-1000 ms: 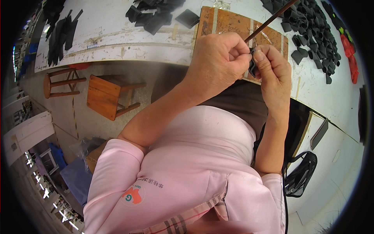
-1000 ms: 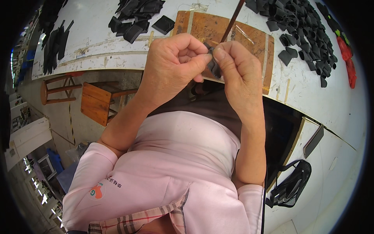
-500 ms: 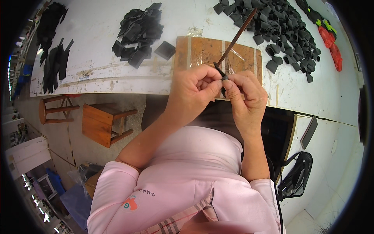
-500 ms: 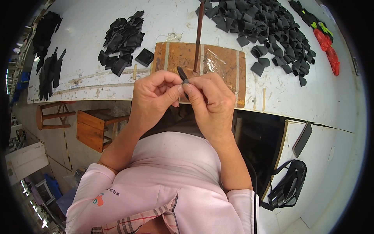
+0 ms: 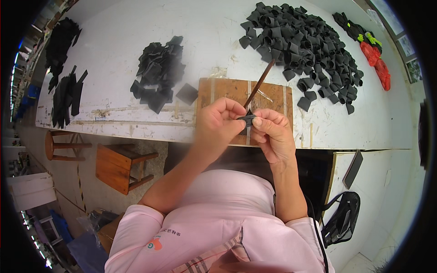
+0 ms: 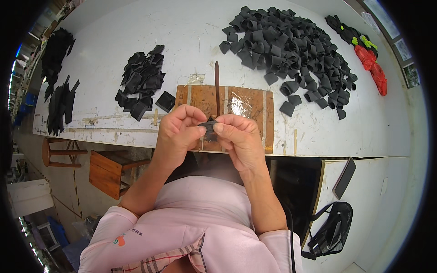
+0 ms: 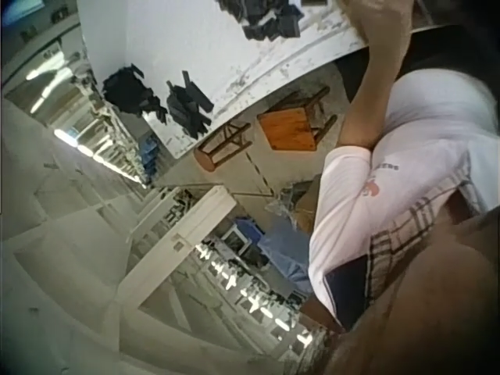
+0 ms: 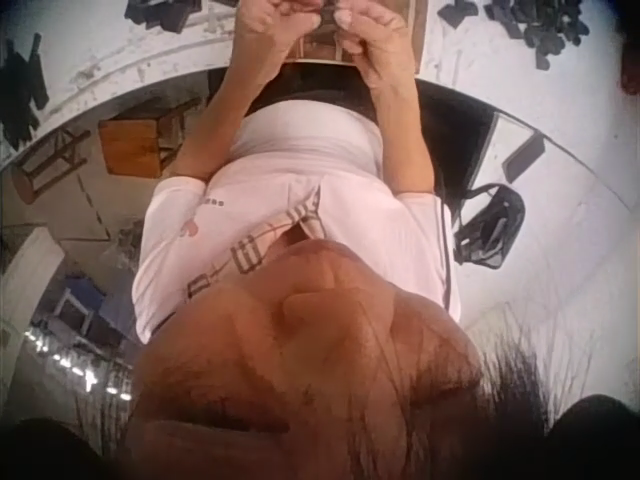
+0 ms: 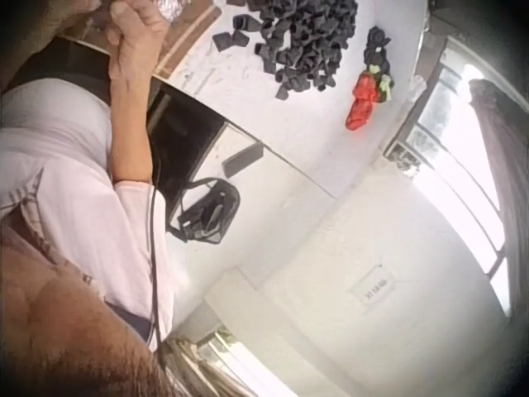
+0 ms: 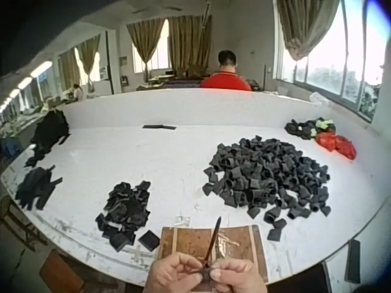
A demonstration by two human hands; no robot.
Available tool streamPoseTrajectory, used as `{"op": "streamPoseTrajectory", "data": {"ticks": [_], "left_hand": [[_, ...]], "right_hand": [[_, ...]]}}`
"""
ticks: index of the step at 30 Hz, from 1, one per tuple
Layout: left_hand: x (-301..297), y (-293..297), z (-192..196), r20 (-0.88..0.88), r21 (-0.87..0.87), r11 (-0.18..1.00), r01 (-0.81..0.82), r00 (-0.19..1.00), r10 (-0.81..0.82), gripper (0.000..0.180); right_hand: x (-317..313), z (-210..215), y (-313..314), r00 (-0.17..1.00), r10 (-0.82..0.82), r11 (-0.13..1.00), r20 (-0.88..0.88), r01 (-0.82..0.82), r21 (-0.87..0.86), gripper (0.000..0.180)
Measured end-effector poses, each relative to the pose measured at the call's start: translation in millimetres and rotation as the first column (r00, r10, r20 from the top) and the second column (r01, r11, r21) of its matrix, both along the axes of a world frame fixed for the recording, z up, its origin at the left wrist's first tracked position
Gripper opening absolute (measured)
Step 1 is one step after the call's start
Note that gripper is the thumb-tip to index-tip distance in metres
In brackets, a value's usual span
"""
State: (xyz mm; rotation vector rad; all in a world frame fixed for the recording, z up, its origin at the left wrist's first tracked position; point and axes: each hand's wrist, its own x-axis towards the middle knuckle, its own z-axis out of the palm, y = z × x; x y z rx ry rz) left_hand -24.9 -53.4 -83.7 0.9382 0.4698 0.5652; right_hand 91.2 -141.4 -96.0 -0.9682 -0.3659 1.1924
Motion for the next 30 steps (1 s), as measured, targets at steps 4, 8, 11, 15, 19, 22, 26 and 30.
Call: {"op": "streamPoseTrajectory", "data": {"ticks": [4, 8, 11, 15, 19, 22, 26, 30], "left_hand": [[8.3, -7.0, 3.2, -0.116, 0.650, 0.738, -0.178, 0.937, 0.329, 0.014], [14.7, 8.2, 28.1, -0.034, 0.131, 0.980, -0.151, 0.987, 0.156, 0.011], [17.0, 37.4, 46.2, 0.497, -0.410, 0.816, 0.407, 0.850, -0.174, 0.014], [30.1, 51.1, 58.5, 0.585, -0.478, 0.733, 0.484, 0.798, -0.145, 0.014], [30.2, 51.3, 27.3, 0.362, -0.514, 0.797, 0.318, 0.922, -0.135, 0.012], [29.8, 46.0, 34.4, 0.469, -0.465, 0.808, 0.362, 0.875, -0.121, 0.012], [31.1, 34.9, 40.6, 0.274, -0.157, 0.982, 0.104, 0.960, -0.058, 0.013], [30.4, 36.4, 38.5, 0.245, -0.008, 0.999, 0.036, 0.969, -0.033, 0.016]], "right_hand": [[-0.8, 13.2, 5.8, 0.949, 0.087, 0.990, -0.303, -0.050, 0.130, 0.012], [8.9, 40.9, 8.6, 0.968, 0.071, 0.997, 0.240, -0.061, -0.048, 0.019], [20.0, 79.2, 23.1, 0.897, -0.041, 0.995, 0.439, -0.002, 0.098, 0.020], [46.5, 80.3, 48.1, 0.902, 0.033, 0.980, 0.430, -0.113, 0.162, 0.023], [48.2, 47.0, 52.3, 0.959, 0.184, 0.958, 0.215, -0.224, 0.178, 0.027], [54.7, 60.4, 49.9, 0.934, 0.203, 0.957, 0.294, -0.252, 0.142, 0.027], [53.3, 40.4, 54.4, 0.940, 0.248, 0.930, 0.233, -0.299, 0.215, 0.028], [57.0, 41.3, 51.6, 0.918, 0.212, 0.936, 0.334, -0.289, 0.200, 0.029]]}}
